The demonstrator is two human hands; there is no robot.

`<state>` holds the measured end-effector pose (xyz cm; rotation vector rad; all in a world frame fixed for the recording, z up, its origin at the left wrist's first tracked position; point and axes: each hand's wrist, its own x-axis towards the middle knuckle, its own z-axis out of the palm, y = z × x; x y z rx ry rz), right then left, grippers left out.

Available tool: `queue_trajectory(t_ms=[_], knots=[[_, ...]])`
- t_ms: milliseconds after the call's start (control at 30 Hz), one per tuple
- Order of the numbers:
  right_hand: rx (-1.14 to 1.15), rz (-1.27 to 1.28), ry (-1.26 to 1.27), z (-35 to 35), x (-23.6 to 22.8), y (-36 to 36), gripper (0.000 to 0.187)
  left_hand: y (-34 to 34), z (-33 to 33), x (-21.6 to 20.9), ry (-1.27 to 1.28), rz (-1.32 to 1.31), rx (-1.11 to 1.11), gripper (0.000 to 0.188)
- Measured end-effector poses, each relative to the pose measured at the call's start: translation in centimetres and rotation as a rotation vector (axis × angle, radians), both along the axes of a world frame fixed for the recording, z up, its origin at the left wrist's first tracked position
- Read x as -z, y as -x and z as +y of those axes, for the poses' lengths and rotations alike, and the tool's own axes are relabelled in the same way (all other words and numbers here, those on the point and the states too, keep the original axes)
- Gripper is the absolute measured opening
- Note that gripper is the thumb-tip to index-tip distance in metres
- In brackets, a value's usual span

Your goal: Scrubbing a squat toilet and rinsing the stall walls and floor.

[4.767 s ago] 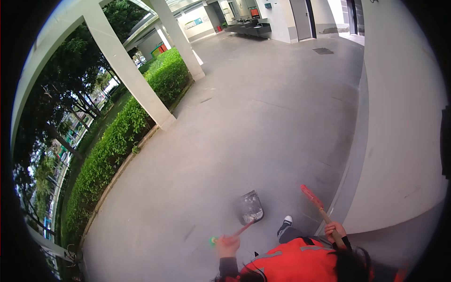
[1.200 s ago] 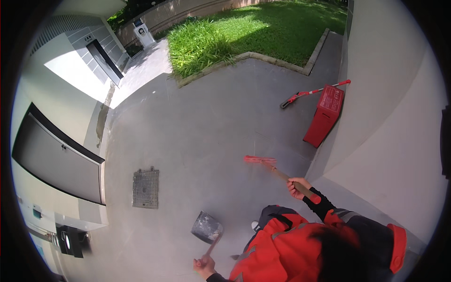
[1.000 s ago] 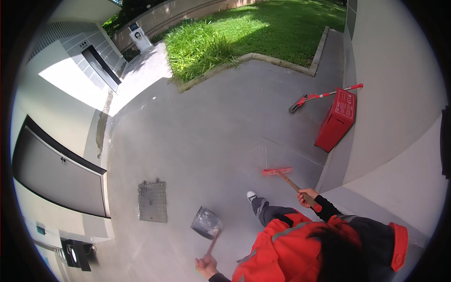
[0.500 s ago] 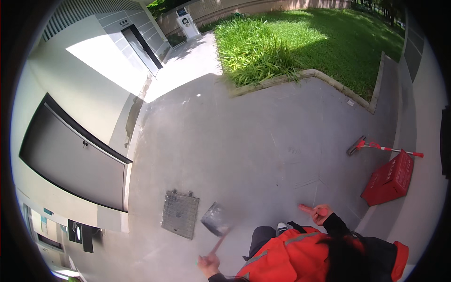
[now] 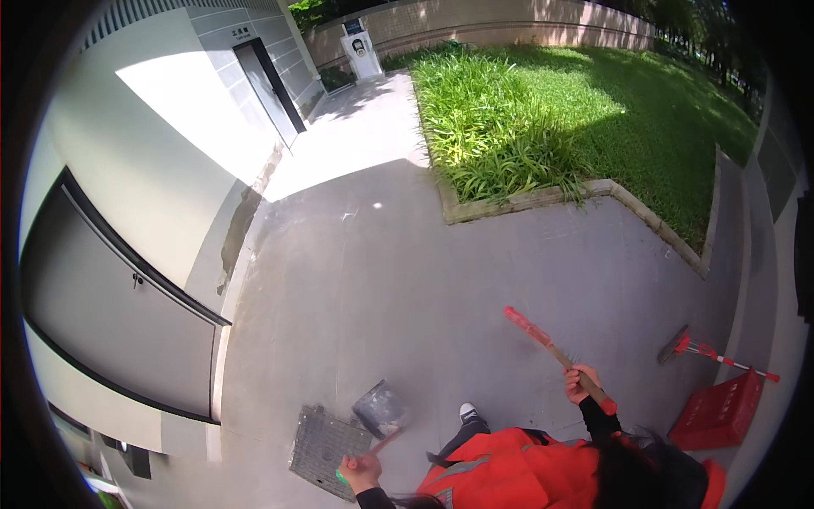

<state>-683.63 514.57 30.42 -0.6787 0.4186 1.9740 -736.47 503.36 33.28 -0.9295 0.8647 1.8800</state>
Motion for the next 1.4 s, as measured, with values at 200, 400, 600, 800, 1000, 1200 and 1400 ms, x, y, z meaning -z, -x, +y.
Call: queue_trajectory(t_ms=[200, 400, 600, 800, 1000, 1200, 1400], knots=[[-0.001, -0.090, 0.128, 14.4, -0.8, 5.4, 0.018, 4.2, 19.1, -3.0, -0.084, 0.039, 0.183, 0.038], [-0.087, 0.023, 0.287, 27.5, 6.5, 8.4, 0.015, 8.6, 37.7, -1.4, -0.116, 0.008, 0.215, 0.038], [-0.187, 0.019, 0.300, 51.0, 2.5, 14.0, 0.012, 12.0, 56.0, -1.9, -0.023, 0.003, 0.088, 0.039], [-0.105, -0.046, 0.307, 70.8, -1.4, 22.0, 0.012, 18.6, 71.7, 0.3, -0.005, -0.015, 0.062, 0.041], [-0.166, 0.145, 0.113, 89.5, -2.6, 24.4, 0.007, 22.1, 89.1, 0.3, -0.031, 0.083, 0.171, 0.027], [0.008, 0.294, -0.036, 109.5, -3.0, 29.7, 0.020, 30.1, 110.5, 3.2, -0.013, 0.044, 0.191, 0.031], [0.025, 0.109, -0.122, 126.5, -3.9, 35.2, 0.025, 35.0, 130.2, 1.7, -0.100, 0.043, 0.217, 0.032]])
